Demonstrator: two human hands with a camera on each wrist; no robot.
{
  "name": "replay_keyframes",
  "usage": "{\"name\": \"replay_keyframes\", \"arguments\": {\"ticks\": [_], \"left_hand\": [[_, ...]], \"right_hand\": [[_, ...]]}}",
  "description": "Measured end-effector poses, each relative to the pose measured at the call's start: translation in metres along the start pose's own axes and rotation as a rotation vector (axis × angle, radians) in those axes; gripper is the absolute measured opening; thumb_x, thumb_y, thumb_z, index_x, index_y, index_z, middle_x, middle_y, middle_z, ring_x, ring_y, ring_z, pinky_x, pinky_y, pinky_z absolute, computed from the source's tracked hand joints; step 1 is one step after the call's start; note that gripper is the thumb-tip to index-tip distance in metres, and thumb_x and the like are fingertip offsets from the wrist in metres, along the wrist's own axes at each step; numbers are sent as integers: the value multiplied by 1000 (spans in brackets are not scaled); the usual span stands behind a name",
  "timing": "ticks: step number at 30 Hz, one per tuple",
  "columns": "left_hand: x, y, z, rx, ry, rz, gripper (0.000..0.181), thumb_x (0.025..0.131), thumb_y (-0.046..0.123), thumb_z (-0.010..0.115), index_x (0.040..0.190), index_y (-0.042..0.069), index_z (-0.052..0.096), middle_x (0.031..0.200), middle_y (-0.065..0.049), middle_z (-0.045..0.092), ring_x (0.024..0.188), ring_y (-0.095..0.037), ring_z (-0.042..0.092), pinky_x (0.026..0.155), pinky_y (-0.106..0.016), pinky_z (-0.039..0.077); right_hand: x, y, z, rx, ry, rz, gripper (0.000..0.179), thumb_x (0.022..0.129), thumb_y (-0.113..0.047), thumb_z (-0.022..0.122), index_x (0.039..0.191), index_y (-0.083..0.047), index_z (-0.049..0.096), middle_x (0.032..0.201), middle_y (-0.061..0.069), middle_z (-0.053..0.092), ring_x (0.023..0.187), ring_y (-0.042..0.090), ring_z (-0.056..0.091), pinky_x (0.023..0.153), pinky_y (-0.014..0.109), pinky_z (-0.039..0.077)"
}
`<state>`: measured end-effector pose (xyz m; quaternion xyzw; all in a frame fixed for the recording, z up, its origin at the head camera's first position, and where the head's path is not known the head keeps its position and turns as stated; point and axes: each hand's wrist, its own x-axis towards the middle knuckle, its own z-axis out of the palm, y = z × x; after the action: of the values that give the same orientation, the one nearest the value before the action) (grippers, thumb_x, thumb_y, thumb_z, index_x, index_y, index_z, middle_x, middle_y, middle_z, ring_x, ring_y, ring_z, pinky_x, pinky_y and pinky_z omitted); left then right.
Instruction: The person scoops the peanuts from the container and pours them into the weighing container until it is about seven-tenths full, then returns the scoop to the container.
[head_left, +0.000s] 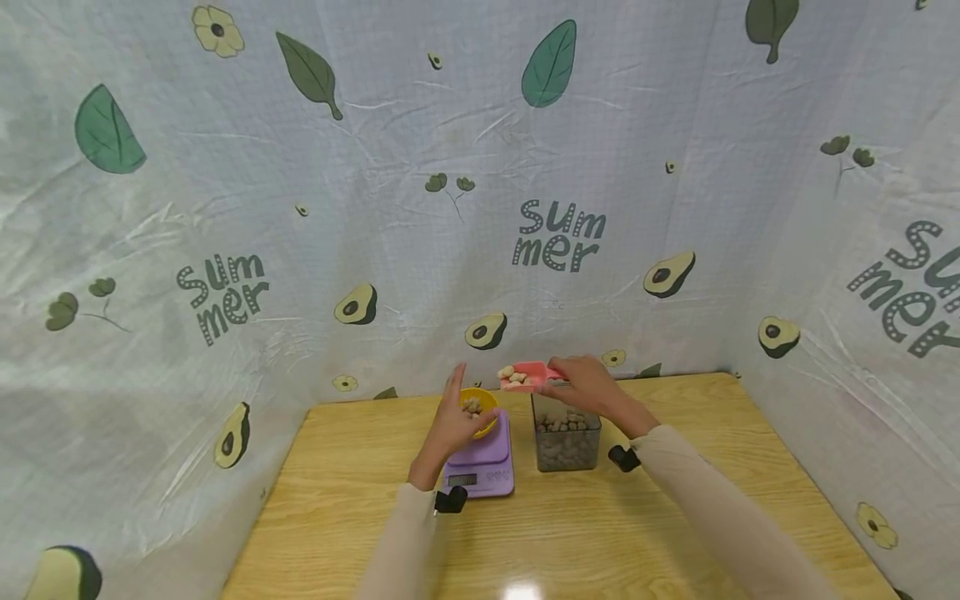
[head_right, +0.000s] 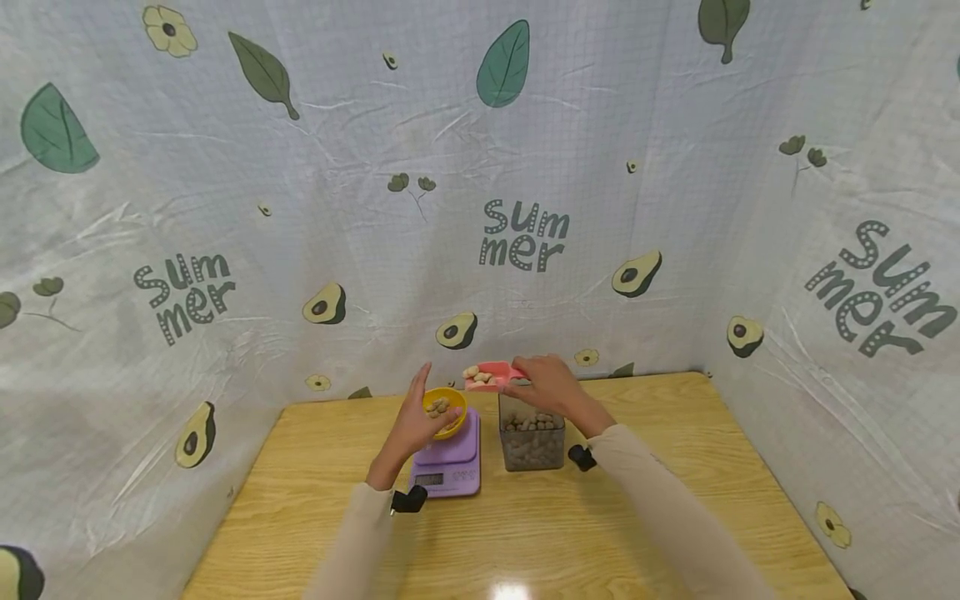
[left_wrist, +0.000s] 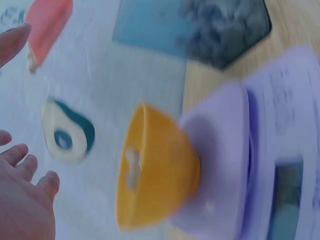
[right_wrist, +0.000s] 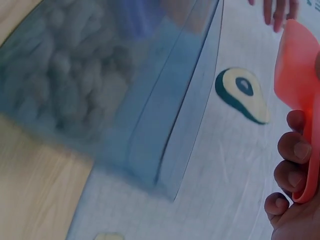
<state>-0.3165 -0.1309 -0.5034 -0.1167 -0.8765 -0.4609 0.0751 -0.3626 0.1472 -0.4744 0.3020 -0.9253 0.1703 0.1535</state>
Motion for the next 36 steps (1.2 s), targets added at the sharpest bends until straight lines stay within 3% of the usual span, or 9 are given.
{"name": "replay_keyframes", "arguments": {"ticks": [6, 14, 18, 24, 32, 36], "left_hand": [[-6, -27, -18, 37, -28, -81, 108, 79, 44, 79, 159, 14, 12, 164, -19, 15, 146, -46, 27, 114, -64, 28], [-11, -56, -16, 31, -77, -148, 112, 78, 42, 81, 157, 4, 12, 163, -24, 14, 147, -46, 23, 117, -62, 24], [-11, -64, -13, 2, -90, -167, 112, 78, 42, 81, 157, 3, 13, 162, -25, 17, 147, -45, 23, 118, -62, 23], [-12, -71, -10, -22, -103, -169, 108, 78, 41, 81, 156, 1, 17, 160, -23, 24, 146, -43, 27, 118, -61, 22], [-12, -74, -10, -20, -106, -181, 108, 78, 40, 82, 156, 3, 18, 160, -22, 25, 147, -41, 27, 119, -60, 22], [-12, -76, -9, -15, -108, -169, 108, 78, 40, 82, 156, 2, 17, 159, -24, 25, 146, -43, 28, 118, -61, 23]], "right_hand": [[19, -13, 13, 4, -37, -18, 40, 90, -57, 61, 89, -18, 54, 64, -7, 47, 58, 10, 39, 63, 30, 33], [39, -25, 31, -60, -153, -22, 42, 89, -60, 60, 96, -19, 59, 69, -6, 56, 62, 11, 46, 63, 30, 37], [47, -31, 37, -98, -208, -41, 44, 88, -63, 59, 95, -20, 62, 70, -5, 57, 62, 12, 47, 63, 31, 38], [61, -46, 40, -224, -264, -67, 51, 85, -70, 57, 95, -20, 66, 74, -8, 62, 69, 13, 55, 76, 35, 42], [79, -72, 18, -461, -324, -140, 56, 82, -69, 62, 104, -19, 71, 89, -1, 73, 86, 20, 66, 88, 40, 47], [77, -72, 9, -423, -321, -111, 56, 80, -70, 64, 97, -17, 71, 85, 1, 72, 84, 22, 66, 89, 44, 47]]}}
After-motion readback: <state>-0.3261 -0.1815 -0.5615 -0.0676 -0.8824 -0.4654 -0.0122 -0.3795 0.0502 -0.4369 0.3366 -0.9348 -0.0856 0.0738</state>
